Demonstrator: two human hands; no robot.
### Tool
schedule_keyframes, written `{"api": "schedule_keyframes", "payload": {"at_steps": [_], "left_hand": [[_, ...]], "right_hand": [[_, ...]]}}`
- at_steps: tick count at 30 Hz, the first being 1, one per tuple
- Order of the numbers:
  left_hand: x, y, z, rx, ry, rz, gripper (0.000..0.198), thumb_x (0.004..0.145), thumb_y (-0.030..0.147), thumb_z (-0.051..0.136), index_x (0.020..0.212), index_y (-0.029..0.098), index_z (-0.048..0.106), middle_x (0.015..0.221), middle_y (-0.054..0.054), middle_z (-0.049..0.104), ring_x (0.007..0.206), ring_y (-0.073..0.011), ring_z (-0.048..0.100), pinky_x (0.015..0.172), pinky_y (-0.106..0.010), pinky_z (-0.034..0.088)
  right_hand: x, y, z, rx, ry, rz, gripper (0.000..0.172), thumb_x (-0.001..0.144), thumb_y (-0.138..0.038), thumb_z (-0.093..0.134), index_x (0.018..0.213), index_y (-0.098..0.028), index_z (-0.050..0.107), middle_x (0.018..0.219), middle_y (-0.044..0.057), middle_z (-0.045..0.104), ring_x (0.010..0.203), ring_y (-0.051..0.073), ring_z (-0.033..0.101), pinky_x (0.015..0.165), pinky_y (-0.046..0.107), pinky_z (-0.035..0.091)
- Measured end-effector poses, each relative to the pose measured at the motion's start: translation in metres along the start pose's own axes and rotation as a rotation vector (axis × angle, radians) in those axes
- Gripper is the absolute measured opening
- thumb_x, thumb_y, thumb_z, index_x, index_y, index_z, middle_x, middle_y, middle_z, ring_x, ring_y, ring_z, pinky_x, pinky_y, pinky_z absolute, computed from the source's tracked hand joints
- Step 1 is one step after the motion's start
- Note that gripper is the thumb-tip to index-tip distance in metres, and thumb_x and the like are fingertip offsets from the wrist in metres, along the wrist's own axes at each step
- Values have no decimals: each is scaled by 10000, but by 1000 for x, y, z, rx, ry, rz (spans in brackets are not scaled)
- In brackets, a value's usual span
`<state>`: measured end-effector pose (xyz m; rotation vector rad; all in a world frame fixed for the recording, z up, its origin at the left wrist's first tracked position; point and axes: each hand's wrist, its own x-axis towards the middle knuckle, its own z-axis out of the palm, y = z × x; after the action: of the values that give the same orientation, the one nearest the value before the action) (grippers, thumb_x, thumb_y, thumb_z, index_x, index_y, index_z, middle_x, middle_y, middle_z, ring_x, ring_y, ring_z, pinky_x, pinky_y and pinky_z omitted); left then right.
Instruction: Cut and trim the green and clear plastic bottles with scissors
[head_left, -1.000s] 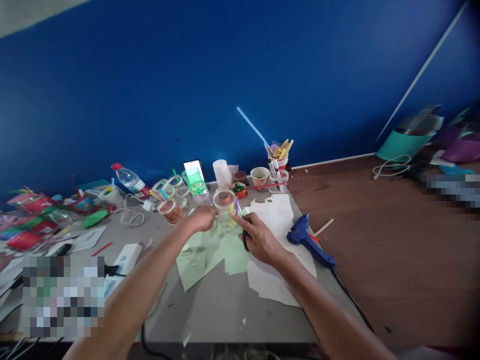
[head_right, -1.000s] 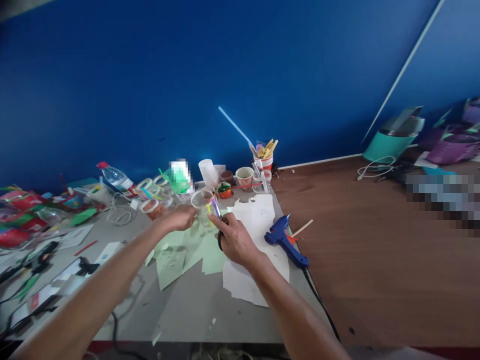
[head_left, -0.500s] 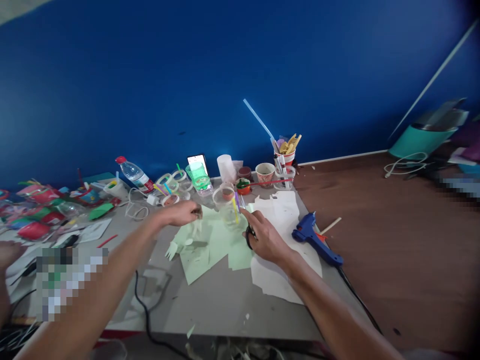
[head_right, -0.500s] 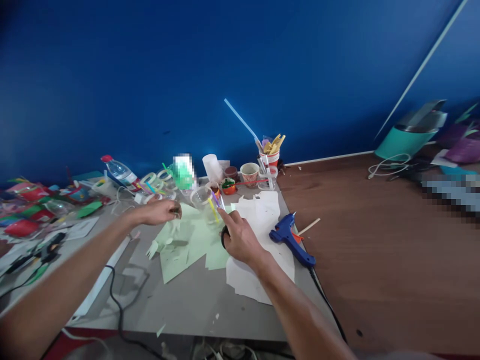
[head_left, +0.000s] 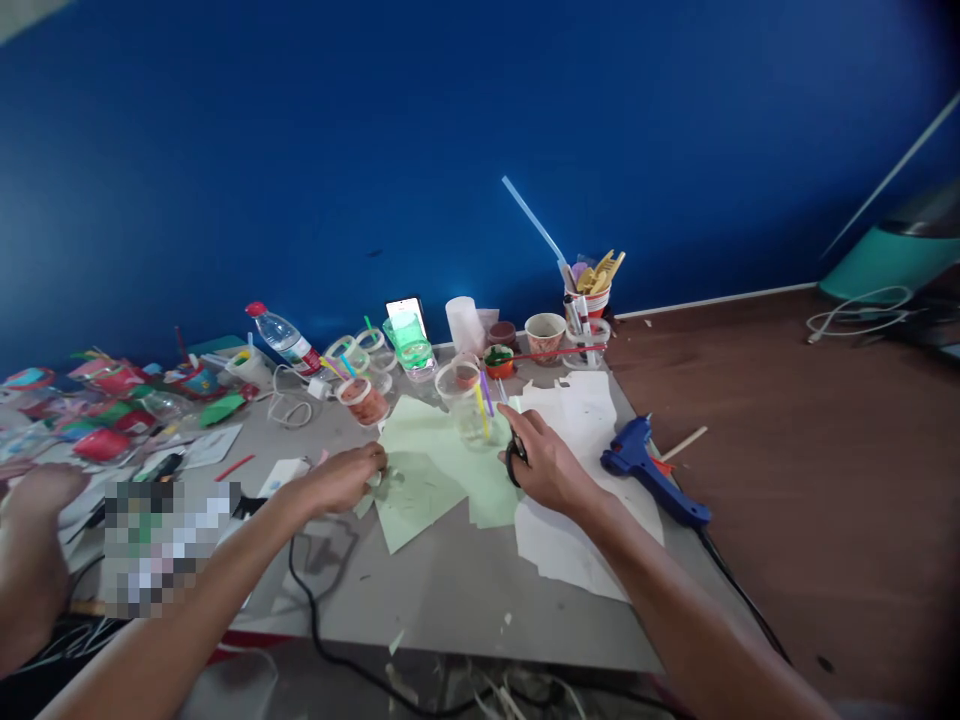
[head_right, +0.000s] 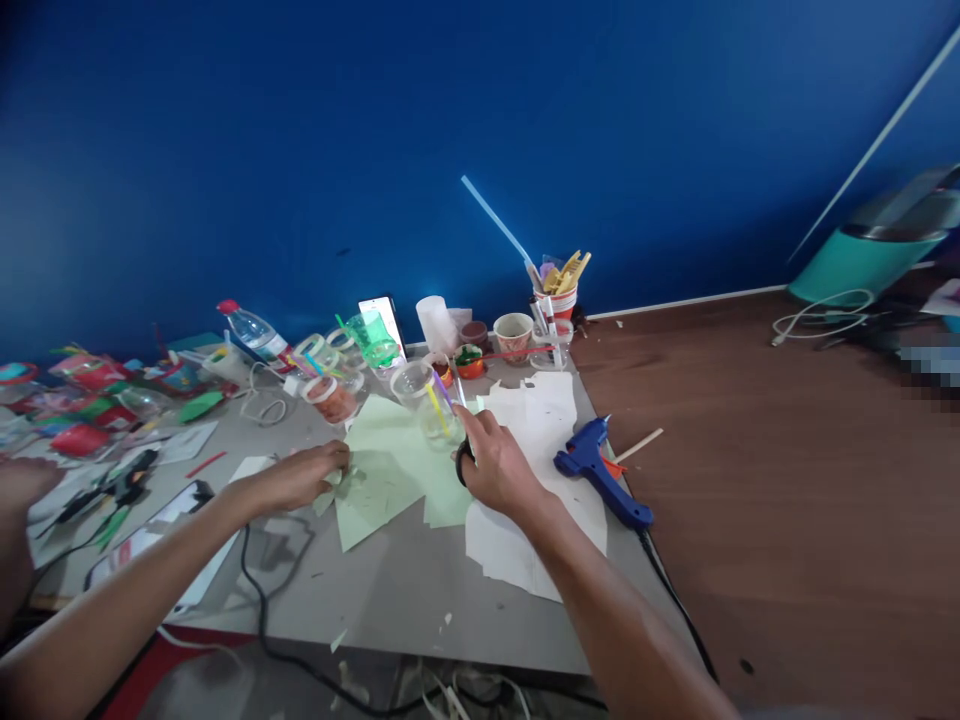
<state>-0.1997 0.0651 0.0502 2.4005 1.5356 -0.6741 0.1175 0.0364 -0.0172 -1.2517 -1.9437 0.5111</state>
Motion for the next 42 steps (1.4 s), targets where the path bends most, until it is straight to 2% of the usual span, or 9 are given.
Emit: {"api": "schedule_keyframes", "payload": {"at_steps": [5,9,13,17,23,29,36,39,42], "left_hand": [[1,2,14,-36,50,-98,390,742,159,509,1124,210,565,1100,-148,643,1038,-320,609,847,-394,450],[1,-1,2,-149,29,-99,395,738,184,486,1123,208,571,1097,-125,663,1048,-296,608,853,-369,446],[-1,-4,-24,-373,-87,81,340,726,244,504,1054,203,585,1104,-72,655,1027,-243,601,874,-303,441],[5,12,-37,-546,-152,228,362,728,289,527,1071,184,573,1091,-52,642,1013,-221,593,859,-259,444],[16,48,-16,-256,-207,121,441,696,213,544,1132,150,571,1141,-113,628,1025,-261,596,841,-307,454],[7,62,3,-47,-8,120,406,698,217,579,1097,150,550,1130,-146,571,1053,-296,556,879,-366,427],[1,71,9,-114,-18,24,345,719,149,511,1063,163,500,908,-93,638,849,-250,613,699,-313,431],[1,68,10,-122,5,42,201,722,160,492,918,178,534,939,-98,630,889,-248,606,749,-319,435],[2,63,10,-133,21,71,185,688,159,510,868,177,546,1007,-108,606,956,-242,585,822,-311,433]], "right_hand": [[0,0,-1,3,0,17,597,794,-104,505,1377,-156,390,1007,102,527,845,232,567,812,381,488],[0,-1,-3,-5,-23,47,603,789,-95,500,1378,-160,387,1020,102,532,834,229,571,813,383,488],[0,-2,-5,16,-19,58,598,793,-101,506,1377,-149,387,1042,110,539,881,238,576,839,385,484],[1,-2,-6,16,-22,75,599,789,-114,527,1372,-150,394,1060,114,544,888,242,580,832,388,487],[2,0,-4,16,-6,79,597,793,-123,534,1373,-153,398,1034,105,544,824,228,584,798,377,494],[2,1,-4,22,11,70,599,782,-106,536,1365,-149,403,1009,101,538,797,223,572,786,371,494],[1,3,-2,35,27,57,588,783,-96,528,1358,-141,415,996,98,537,792,218,563,770,358,489],[1,4,-1,42,28,59,587,784,-100,534,1358,-139,417,999,100,538,792,216,564,774,355,487],[1,5,-1,44,35,63,583,784,-111,545,1352,-146,419,1011,103,543,797,218,567,785,365,487]]}}
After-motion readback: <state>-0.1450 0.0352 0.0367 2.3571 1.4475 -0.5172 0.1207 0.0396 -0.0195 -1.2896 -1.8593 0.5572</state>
